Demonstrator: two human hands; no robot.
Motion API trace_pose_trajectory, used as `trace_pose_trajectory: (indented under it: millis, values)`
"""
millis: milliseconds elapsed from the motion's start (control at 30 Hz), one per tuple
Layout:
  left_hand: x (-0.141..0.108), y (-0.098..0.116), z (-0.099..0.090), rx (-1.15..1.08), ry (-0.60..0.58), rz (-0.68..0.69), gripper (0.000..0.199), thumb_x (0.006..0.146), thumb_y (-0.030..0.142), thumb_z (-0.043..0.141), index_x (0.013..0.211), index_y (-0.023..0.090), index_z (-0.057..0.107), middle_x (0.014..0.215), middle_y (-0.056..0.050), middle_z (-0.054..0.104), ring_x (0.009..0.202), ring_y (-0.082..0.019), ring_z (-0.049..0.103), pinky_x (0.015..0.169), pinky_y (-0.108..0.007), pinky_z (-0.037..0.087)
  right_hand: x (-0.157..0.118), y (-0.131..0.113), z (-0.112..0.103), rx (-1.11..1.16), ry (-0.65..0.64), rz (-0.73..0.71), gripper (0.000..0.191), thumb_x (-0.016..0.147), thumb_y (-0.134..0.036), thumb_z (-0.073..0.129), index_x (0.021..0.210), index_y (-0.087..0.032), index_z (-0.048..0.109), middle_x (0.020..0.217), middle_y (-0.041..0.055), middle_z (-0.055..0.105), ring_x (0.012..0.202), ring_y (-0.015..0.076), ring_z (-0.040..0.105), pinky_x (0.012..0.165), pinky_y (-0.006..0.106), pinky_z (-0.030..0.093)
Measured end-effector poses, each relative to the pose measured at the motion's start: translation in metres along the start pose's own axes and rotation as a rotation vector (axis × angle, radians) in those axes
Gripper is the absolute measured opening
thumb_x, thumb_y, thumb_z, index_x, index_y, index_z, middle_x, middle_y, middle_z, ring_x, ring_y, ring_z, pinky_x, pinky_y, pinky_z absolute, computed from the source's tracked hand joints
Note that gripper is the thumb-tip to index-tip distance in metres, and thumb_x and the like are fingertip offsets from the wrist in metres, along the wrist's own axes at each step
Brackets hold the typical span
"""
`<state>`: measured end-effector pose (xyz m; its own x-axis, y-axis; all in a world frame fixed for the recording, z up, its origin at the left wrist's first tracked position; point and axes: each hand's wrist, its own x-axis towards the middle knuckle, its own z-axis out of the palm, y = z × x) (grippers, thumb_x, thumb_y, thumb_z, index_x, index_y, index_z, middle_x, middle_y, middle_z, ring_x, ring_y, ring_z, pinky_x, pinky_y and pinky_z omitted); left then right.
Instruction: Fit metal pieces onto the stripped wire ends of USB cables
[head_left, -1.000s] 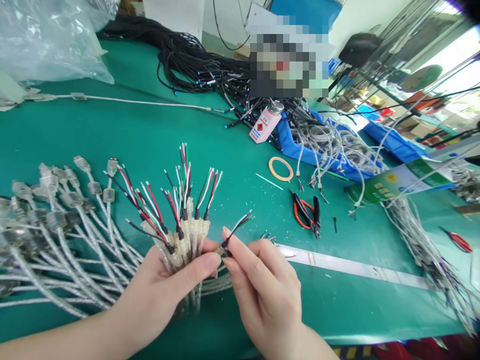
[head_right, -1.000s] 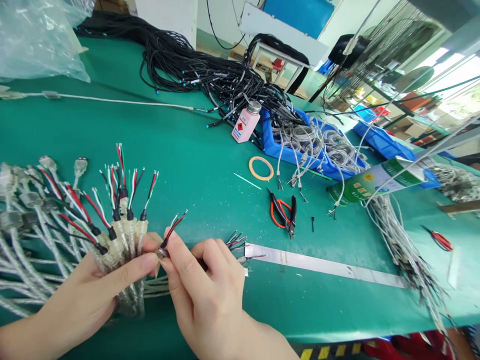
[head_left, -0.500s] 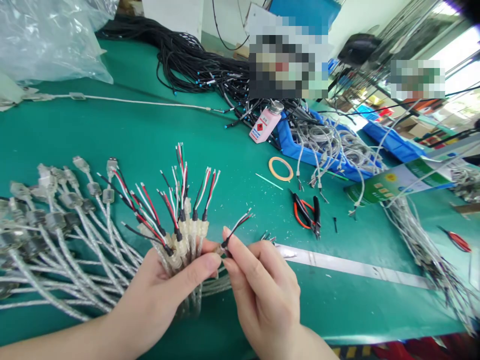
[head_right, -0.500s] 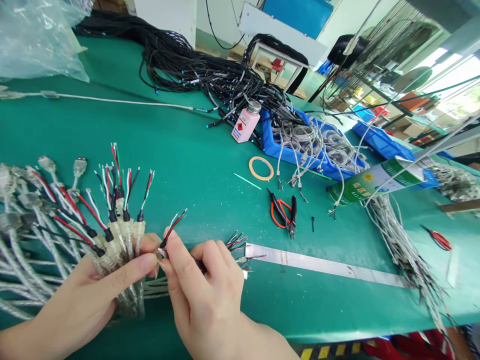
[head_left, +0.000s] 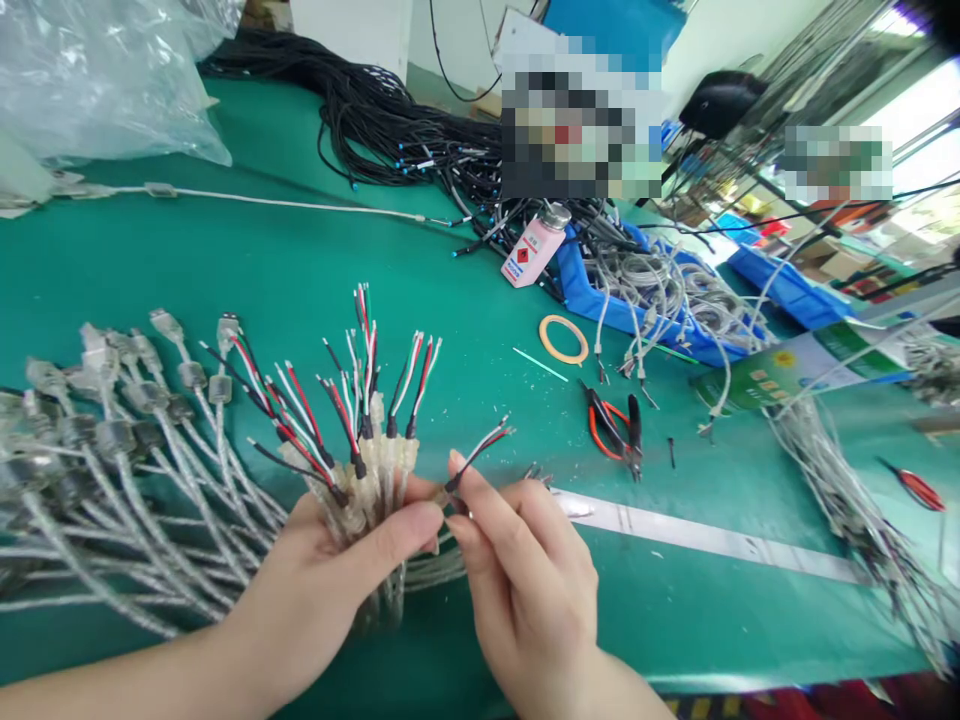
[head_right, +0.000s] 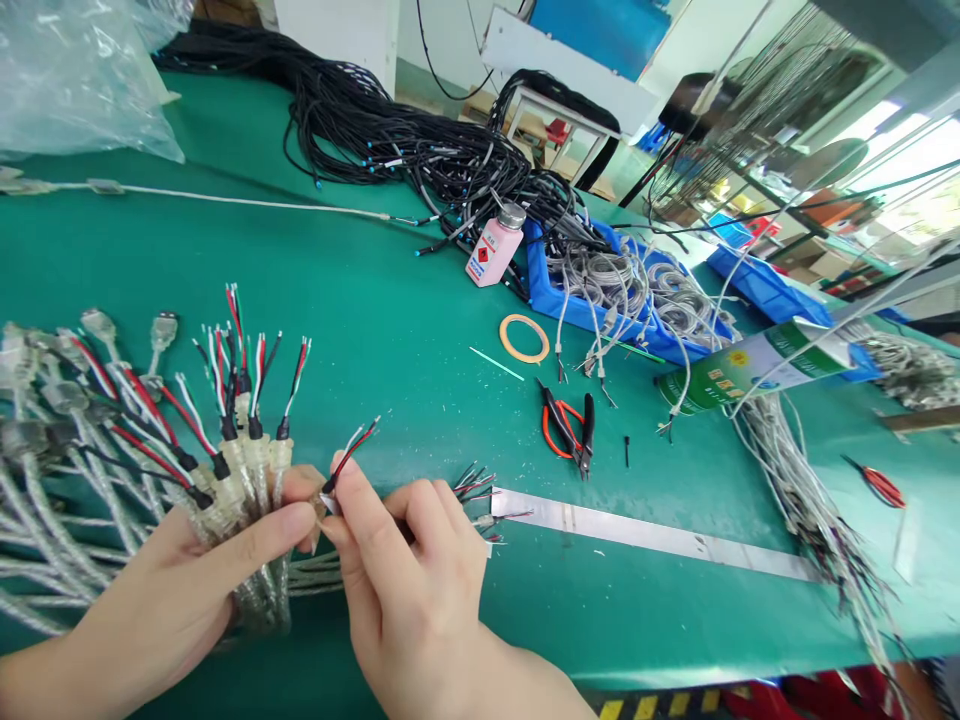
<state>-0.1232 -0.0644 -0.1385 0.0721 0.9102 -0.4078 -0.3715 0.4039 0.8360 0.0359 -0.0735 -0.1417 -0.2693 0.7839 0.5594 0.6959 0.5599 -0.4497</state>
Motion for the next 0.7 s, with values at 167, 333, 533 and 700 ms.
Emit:
trace_pose_trajectory:
  millis: [167,333,533,700]
  values:
    - [-0.002,-0.005,-0.005,-0.004,-0.007,0.013,0.009,0.069,0.028,0.083,0.076,0.029,0.077,0.075,0.008,0.075,0.075,-0.01,0.069,0.071,-0.013,0.055,-0.001,0.0,0.001,0.008,-0.003,-0.004,0.039,0.095,-0.013,0.053,0.134,-0.014,0.054,0.075,0.0039,0.053,0.066,0.0148,0.047,0.055,0.028,0.039]
    - [-0.002,-0.007,-0.006,-0.016,-0.035,0.0,0.013,0.071,0.036,0.083,0.081,0.03,0.077,0.075,0.007,0.075,0.074,-0.012,0.069,0.07,-0.016,0.056,0.001,-0.001,0.004,-0.007,0.024,-0.004,0.036,0.097,-0.015,0.052,0.133,-0.011,0.054,0.073,0.0038,0.054,0.065,0.0151,0.046,0.055,0.029,0.04]
    - [-0.001,-0.009,-0.01,0.061,-0.093,0.056,0.011,0.079,0.04,0.076,0.083,0.03,0.076,0.07,0.007,0.07,0.072,-0.01,0.063,0.072,-0.014,0.051,0.004,-0.001,0.001,0.053,0.007,0.02,0.034,0.098,-0.017,0.049,0.13,-0.011,0.055,0.076,0.004,0.056,0.067,0.0148,0.048,0.058,0.029,0.044]
    - [-0.002,-0.007,-0.012,0.06,-0.114,0.064,0.008,0.08,0.04,0.075,0.083,0.033,0.075,0.069,0.009,0.068,0.071,-0.009,0.061,0.07,-0.012,0.049,0.006,0.003,-0.006,0.116,-0.059,0.018,0.03,0.096,-0.014,0.05,0.125,-0.011,0.059,0.078,0.0037,0.058,0.066,0.013,0.05,0.057,0.027,0.044]
